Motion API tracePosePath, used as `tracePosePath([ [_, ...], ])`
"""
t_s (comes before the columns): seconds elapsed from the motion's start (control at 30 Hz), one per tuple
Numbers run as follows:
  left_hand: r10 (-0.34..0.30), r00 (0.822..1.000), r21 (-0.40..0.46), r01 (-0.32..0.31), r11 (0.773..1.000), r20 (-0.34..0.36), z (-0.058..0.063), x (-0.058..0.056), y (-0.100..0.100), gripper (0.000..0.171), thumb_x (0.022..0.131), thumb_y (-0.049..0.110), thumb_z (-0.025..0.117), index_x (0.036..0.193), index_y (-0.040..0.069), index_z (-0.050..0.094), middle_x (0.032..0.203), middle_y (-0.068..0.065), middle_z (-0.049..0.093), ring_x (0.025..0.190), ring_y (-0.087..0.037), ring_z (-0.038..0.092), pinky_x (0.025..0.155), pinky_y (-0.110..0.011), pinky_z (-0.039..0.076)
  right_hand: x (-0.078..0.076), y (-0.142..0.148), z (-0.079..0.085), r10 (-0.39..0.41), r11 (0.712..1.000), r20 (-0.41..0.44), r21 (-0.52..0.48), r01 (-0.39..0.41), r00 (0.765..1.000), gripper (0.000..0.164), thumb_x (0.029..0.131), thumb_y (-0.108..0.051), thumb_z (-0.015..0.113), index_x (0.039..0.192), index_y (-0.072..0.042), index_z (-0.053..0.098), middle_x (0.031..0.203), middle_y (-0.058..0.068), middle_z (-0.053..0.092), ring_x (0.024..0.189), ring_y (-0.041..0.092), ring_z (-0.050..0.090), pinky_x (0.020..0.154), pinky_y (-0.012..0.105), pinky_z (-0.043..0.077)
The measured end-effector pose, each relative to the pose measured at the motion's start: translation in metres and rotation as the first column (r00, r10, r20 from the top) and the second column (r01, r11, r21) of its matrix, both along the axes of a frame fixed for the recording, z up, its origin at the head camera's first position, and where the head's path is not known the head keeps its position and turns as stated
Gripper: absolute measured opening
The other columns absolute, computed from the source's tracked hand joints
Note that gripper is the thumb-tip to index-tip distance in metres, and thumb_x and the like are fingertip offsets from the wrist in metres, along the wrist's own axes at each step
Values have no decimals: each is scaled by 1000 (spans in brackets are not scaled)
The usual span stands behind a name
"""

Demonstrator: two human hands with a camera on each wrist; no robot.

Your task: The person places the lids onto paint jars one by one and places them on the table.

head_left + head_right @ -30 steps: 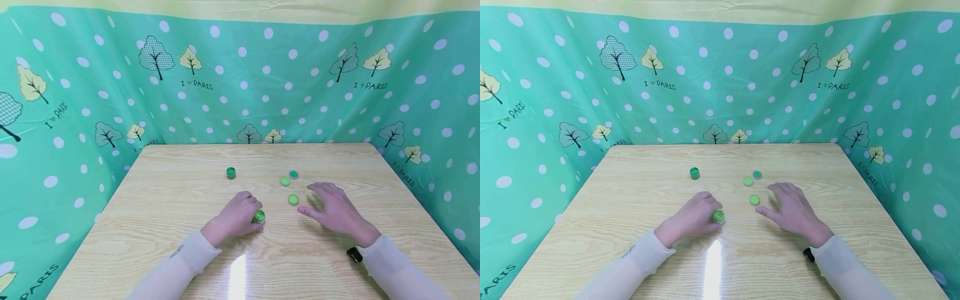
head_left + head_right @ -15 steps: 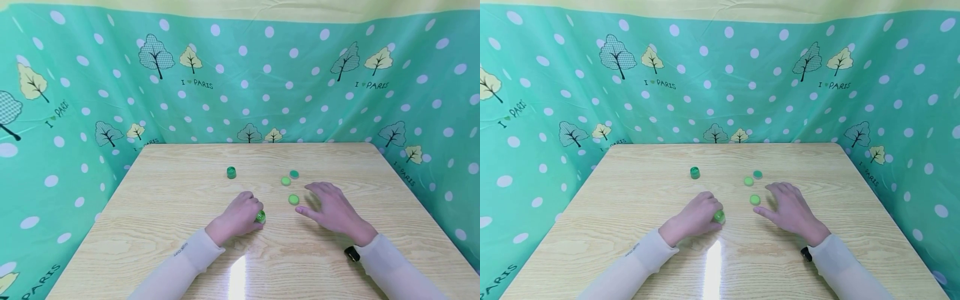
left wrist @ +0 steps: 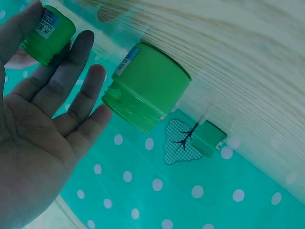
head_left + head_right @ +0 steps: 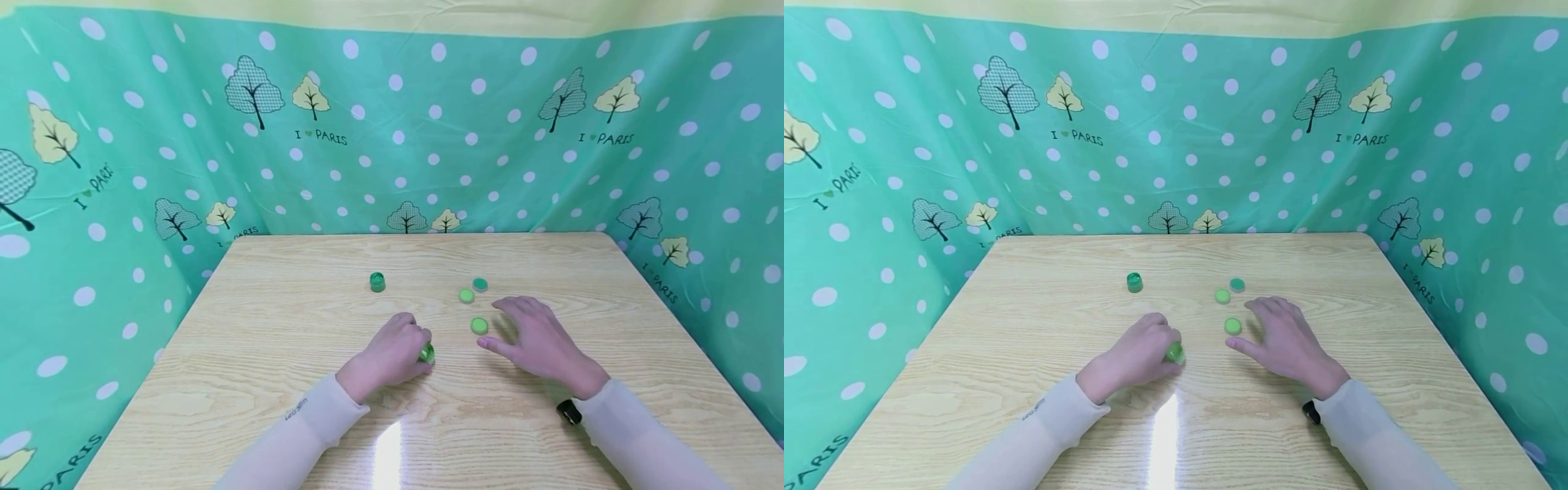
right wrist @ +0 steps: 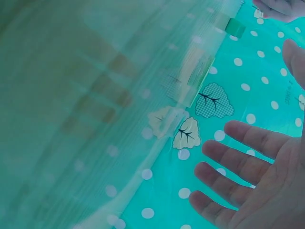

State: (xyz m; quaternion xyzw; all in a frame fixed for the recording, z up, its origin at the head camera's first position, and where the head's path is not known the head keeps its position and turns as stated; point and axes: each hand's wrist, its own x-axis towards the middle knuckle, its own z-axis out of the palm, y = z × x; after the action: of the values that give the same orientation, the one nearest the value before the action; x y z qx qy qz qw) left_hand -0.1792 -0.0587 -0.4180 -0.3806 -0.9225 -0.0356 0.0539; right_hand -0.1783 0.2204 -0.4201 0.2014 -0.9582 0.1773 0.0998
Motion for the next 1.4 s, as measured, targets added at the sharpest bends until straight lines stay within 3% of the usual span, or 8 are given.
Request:
tracePosePath([
  [0.27, 3, 1000, 14, -3, 1000, 12, 3, 4, 0, 25, 77, 36, 77, 82, 15, 65, 65, 11, 55, 78, -13, 53, 81, -28, 44, -1, -2, 0, 3, 1000, 9, 4, -3, 1000, 83, 78, -72, 56, 132, -10, 52, 134, 13, 52, 128, 36, 40, 103, 60, 26],
  [0.6, 5, 1000, 84, -6, 996, 12, 6, 7, -4, 24, 71, 27, 76, 68, 21, 53, 56, 15, 44, 62, -10, 39, 69, -25, 36, -3, -7, 2, 13, 1000, 9, 19, -14, 1000, 83, 78, -72, 56, 132, -9, 52, 134, 15, 52, 127, 36, 41, 103, 60, 26],
  [0.97, 16, 999, 115, -20, 993, 40, 9, 12, -9, 20, 69, 28, 74, 66, 21, 56, 57, 14, 42, 64, -10, 39, 70, -26, 37, -8, -14, 3, 13, 999, 21, 32, -14, 1000, 82, 78, -70, 57, 132, -8, 52, 133, 13, 53, 127, 34, 42, 103, 59, 28],
  [1.4, 17, 998, 152, -25, 988, 55, 14, 20, -16, 20, 69, 30, 76, 69, 22, 57, 62, 16, 46, 66, -9, 43, 69, -26, 39, -14, -22, 2, 24, 999, 10, 38, -24, 1000, 70, 79, -56, 68, 128, -7, 57, 126, 14, 59, 120, 34, 48, 99, 56, 33],
])
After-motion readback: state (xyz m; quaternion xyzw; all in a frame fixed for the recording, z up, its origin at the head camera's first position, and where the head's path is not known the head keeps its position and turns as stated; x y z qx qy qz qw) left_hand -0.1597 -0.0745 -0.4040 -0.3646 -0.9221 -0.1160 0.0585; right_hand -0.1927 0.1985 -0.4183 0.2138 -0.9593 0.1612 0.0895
